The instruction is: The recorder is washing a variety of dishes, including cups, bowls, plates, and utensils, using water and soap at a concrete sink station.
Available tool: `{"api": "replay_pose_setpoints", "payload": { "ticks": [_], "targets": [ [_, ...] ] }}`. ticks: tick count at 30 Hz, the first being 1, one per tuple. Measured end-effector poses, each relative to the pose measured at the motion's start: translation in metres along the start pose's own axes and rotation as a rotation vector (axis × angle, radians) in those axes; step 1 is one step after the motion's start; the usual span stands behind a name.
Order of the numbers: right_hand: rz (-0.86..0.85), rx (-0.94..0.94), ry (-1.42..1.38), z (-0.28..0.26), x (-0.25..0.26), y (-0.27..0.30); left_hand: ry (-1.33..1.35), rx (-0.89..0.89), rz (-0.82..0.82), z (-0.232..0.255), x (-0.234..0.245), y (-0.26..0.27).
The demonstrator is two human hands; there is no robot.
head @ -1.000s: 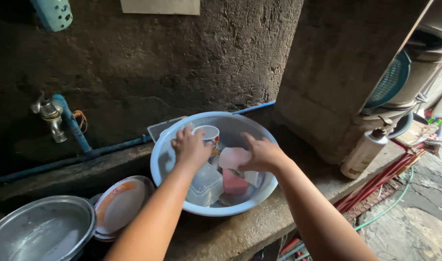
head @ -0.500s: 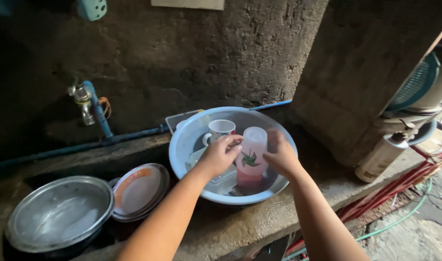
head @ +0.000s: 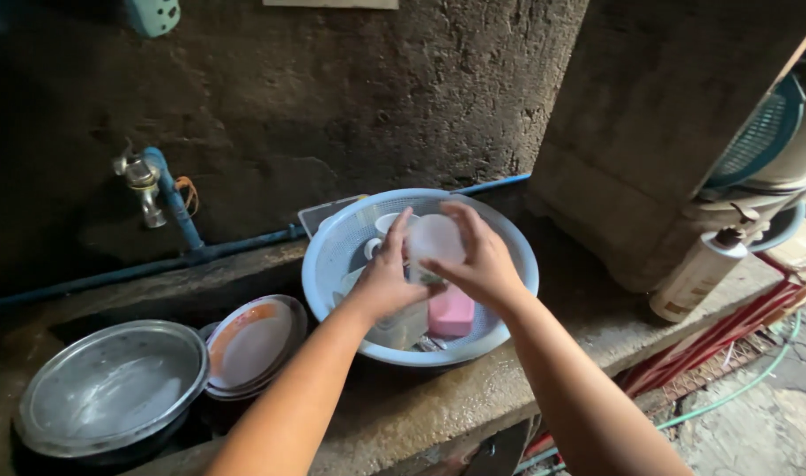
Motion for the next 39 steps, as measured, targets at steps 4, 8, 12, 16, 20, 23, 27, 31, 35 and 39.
{"api": "replay_pose_setpoints", "payload": {
  "ticks": [4, 8, 12, 16, 20, 23, 27, 31, 35, 39],
  "targets": [
    [-0.095, -0.386, -0.769, 0.078, -0.031, -0.014, 0.145, -0.106, 0.210, -0.025, 0.004, -0.006],
    [-0.205, -0.468, -0.100, 0.141, -0.063, -0.019, 0.362, -0.166, 0.286, -0.038, 0.024, -0.004],
    [-0.319, -0.321, 0.011, 0.071, -0.077, -0.020, 0.278, -0.207, 0.458, -0.036, 0.055, -0.006],
    [-0.663, -0.212, 0.076, 0.008, -0.105, -0.002, 0.204, -0.268, 0.614, -0.041, 0.077, -0.003],
    [-0.790, -0.228, 0.220, -0.023, -0.107, 0.004, 0.199, -0.240, 0.639, -0.043, 0.092, -0.001],
    [-0.780, -0.223, 0.250, -0.025, -0.096, 0.002, 0.080, -0.261, 0.713, -0.050, 0.097, 0.000],
    [-0.727, -0.239, 0.230, -0.033, -0.048, -0.011, 0.018, -0.153, 0.772, -0.050, 0.102, 0.002],
    [-0.621, -0.417, 0.413, -0.032, 0.002, -0.016, -0.069, -0.071, 0.726, -0.055, 0.089, -0.002],
    [-0.450, -0.448, 0.606, 0.006, -0.001, -0.009, -0.175, -0.045, 0.484, -0.064, 0.047, -0.011],
    [-0.461, -0.505, 0.576, 0.004, -0.012, -0.001, -0.188, 0.011, 0.336, -0.053, 0.013, -0.006]
  ]
}}
Point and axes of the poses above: each hand's wrist, its own y-axis away from the middle knuckle, its own x-axis out of the back of the hand, z = x × y, the point moved 4 cm from there along -y, towards the middle knuckle, and after that the axes turned 3 degrees about -y, right-handed, at the moved point
